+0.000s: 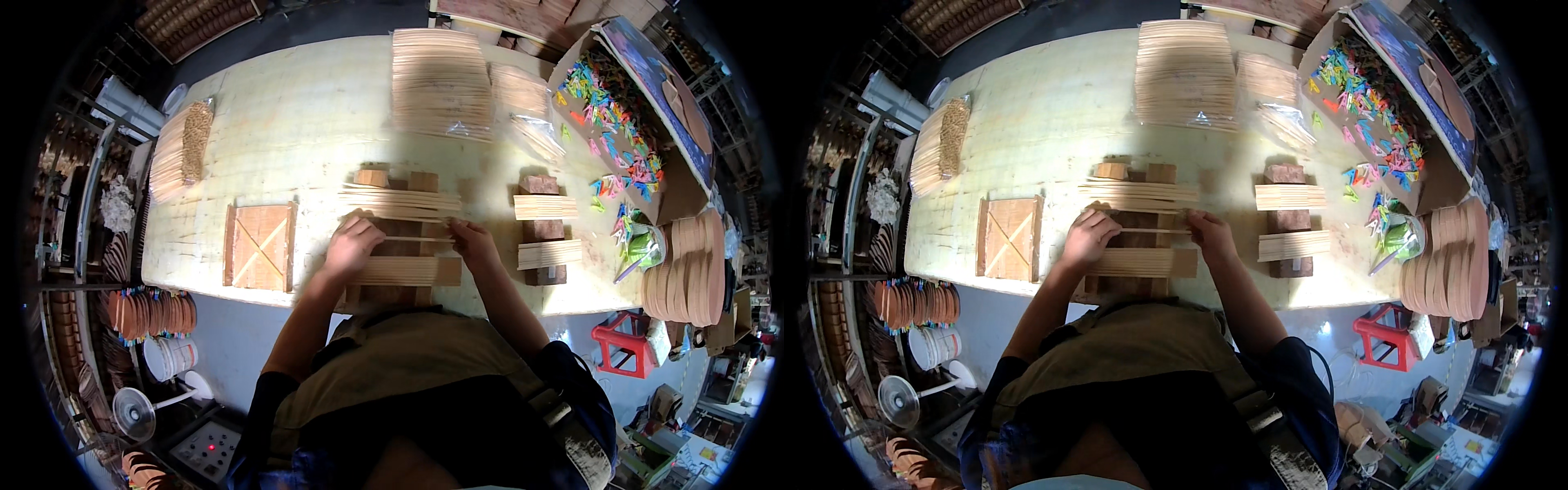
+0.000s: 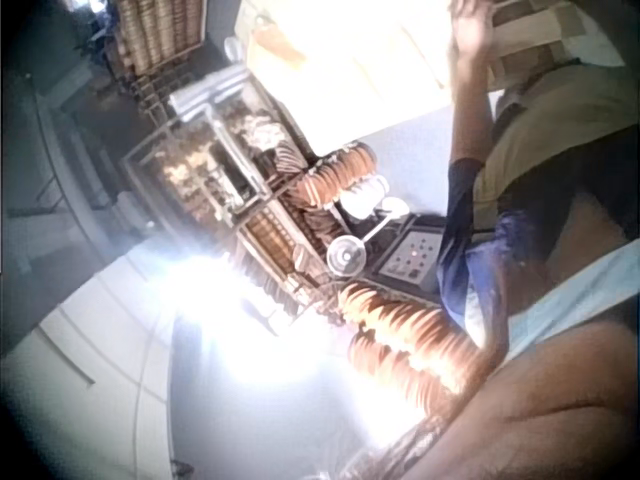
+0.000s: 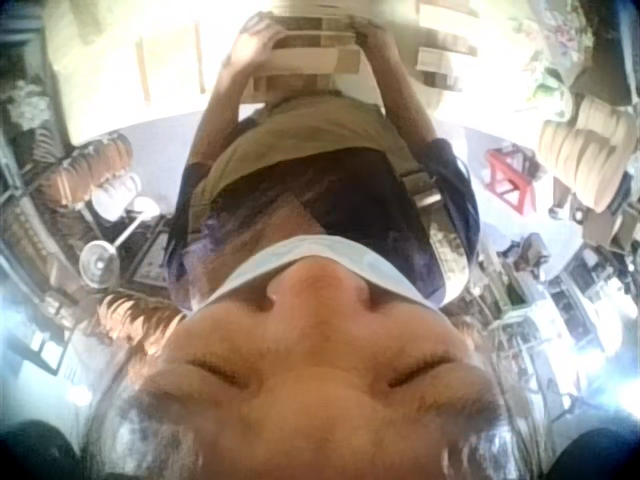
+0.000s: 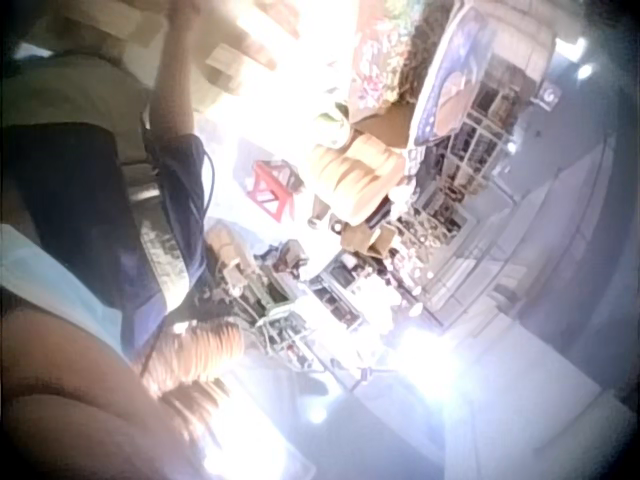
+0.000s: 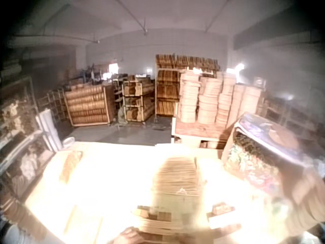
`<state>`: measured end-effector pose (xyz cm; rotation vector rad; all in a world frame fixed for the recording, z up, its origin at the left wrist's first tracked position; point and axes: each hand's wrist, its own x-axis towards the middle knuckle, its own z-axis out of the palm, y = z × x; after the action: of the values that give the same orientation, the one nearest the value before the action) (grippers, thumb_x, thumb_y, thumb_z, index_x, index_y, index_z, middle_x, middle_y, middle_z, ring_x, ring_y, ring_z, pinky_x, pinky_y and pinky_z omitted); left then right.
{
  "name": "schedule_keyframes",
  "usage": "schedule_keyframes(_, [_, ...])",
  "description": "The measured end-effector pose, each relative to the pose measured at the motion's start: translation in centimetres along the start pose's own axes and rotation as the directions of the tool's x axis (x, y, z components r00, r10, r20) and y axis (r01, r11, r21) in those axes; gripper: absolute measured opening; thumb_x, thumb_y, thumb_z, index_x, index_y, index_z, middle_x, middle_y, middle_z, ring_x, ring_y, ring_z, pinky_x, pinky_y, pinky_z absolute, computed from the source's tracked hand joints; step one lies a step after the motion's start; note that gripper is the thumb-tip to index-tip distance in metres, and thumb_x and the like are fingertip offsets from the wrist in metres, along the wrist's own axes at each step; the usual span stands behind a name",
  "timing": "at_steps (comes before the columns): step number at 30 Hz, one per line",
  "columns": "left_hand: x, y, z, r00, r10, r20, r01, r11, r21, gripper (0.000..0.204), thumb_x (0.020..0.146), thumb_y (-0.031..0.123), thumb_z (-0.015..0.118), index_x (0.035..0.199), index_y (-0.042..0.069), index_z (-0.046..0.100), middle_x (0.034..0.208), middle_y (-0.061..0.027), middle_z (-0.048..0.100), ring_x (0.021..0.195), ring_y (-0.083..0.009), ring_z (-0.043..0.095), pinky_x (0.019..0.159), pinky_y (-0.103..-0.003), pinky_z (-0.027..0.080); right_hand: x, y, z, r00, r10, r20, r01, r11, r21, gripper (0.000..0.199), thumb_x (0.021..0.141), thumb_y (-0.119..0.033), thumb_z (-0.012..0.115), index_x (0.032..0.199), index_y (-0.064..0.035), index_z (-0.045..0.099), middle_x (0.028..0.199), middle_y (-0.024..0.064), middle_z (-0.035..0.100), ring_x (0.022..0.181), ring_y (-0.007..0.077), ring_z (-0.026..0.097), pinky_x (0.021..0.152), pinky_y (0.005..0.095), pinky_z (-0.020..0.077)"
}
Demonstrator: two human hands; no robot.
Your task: The person organizes and stacks wooden sticks on a workbench, arranging them into neat piles. They then pick up a flat wooden board and apply a substance from a small container using a brush, coating the surface of the board.
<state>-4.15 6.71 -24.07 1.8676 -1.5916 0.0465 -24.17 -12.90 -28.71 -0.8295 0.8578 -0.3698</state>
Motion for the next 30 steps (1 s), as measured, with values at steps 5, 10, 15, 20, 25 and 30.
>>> schedule_keyframes(5, [0.5,1.3,-0.8,0.997,0.016,-0.071,-0.007,0.992,0.127,0.008,0.076,0.005,0.068,0.083,0.007,0.067,0.088,-0.0060,0.062,0.083,-0.0264,0.059,0.073,-0.036,0.050,-0.4,-0.6,-0.5,1.000,0.004,-0.021,-0.009,0.964,-0.267,0.023,0.083,-0.029,0.072,0.083,-0.0067,0.068,0.068,0.0001,0.059,0.063,0.0080,0.052,0.059,0.0218,0.0380])
schedule_keyframes(10, [0.0,0.9,-0.1,0.985,-0.173,-0.014,0.172,0.983,-0.056,0.010,0.076,0.005,0.068,0.085,0.008,0.069,0.083,-0.0060,0.061,0.081,-0.0266,0.059,0.072,-0.036,0.050,-1.0,-1.8,0.2,0.992,0.127,0.023,-0.122,0.982,-0.145,0.028,0.086,-0.033,0.070,0.092,-0.0058,0.067,0.075,-0.0015,0.060,0.066,0.0077,0.053,0.058,0.0231,0.0403])
schedule_keyframes(15, [0.4,0.3,-0.1,1.000,-0.025,-0.003,0.025,0.999,-0.033,0.012,0.075,0.005,0.069,0.086,0.007,0.070,0.080,-0.0061,0.061,0.079,-0.0255,0.059,0.070,-0.035,0.050,0.4,-0.5,0.0,0.997,0.078,0.026,-0.079,0.996,0.032,0.029,0.088,-0.033,0.069,0.097,-0.0059,0.066,0.081,-0.0019,0.063,0.065,0.0076,0.053,0.058,0.0231,0.0412])
schedule_keyframes(20, [0.3,0.0,0.1,0.998,0.042,-0.048,-0.041,0.999,0.010,0.013,0.073,0.004,0.068,0.085,0.008,0.070,0.084,-0.0041,0.061,0.083,-0.0238,0.058,0.073,-0.035,0.049,0.9,0.2,0.6,0.997,-0.032,-0.065,0.032,0.999,0.010,0.024,0.086,-0.032,0.070,0.087,-0.0074,0.069,0.074,-0.0019,0.061,0.063,0.0062,0.050,0.057,0.0219,0.0377])
schedule_keyframes(25, [0.0,0.4,-0.1,0.999,0.006,-0.041,-0.003,0.997,0.075,0.013,0.073,0.005,0.071,0.085,0.009,0.072,0.098,-0.0048,0.062,0.095,-0.0254,0.055,0.082,-0.038,0.046,-0.2,-1.1,1.4,0.955,-0.264,-0.134,0.204,0.915,-0.347,0.025,0.087,-0.024,0.071,0.084,0.0009,0.070,0.079,0.0030,0.066,0.071,0.0069,0.057,0.064,0.0232,0.0442])
schedule_keyframes(30, [-0.1,0.8,-0.2,0.998,-0.056,-0.003,0.056,0.995,0.088,0.015,0.074,0.004,0.069,0.088,0.010,0.073,0.109,-0.0071,0.060,0.106,-0.0298,0.051,0.090,-0.041,0.042,-0.7,-1.1,1.7,0.866,-0.464,-0.186,0.365,0.841,-0.400,0.021,0.087,-0.016,0.069,0.093,0.0043,0.070,0.084,0.0047,0.069,0.078,0.0083,0.060,0.073,0.0236,0.0475])
